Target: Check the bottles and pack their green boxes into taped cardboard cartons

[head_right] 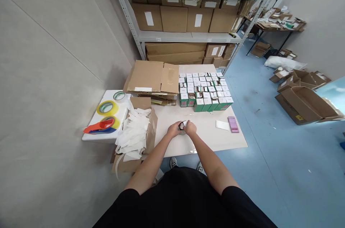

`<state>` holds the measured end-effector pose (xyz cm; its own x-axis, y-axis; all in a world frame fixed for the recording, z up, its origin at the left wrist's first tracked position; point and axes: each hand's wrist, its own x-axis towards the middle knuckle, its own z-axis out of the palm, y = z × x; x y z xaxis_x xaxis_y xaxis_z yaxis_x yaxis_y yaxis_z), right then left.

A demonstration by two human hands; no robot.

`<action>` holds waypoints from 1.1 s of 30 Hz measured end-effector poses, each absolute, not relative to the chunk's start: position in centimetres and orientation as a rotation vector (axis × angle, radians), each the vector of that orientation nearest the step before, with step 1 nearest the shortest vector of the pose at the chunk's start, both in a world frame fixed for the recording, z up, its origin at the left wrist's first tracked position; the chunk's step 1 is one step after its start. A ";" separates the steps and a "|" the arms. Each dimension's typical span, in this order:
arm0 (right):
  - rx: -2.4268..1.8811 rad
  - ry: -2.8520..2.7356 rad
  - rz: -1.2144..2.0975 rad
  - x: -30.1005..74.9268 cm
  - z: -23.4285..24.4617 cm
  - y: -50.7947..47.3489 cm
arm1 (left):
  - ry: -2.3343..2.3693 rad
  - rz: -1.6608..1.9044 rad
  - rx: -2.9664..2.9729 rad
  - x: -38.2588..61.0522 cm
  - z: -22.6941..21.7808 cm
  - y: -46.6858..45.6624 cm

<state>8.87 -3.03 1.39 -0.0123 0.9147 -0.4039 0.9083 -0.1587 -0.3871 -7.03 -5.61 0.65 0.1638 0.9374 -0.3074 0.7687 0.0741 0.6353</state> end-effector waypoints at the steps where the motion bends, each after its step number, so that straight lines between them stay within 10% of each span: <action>1: -2.169 -1.960 0.985 9.4 1.2 -2.8 | 1.639 0.300 1.705 -7.0 0.6 -5.6; 8: -2.037 -1.500 1.274 12.2 -1.0 -3.2 | 1.655 0.344 1.628 -6.9 0.1 -5.6; 33: -2.107 -2.192 0.781 7.0 1.4 -3.3 | 1.563 0.519 1.539 -6.8 -0.3 -6.1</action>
<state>7.01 -3.31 1.39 -0.0987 0.9380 -0.3324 0.9367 -0.0252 -0.3492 -6.79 -6.08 -0.25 0.1290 0.9510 -0.2811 0.5940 0.1529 0.7898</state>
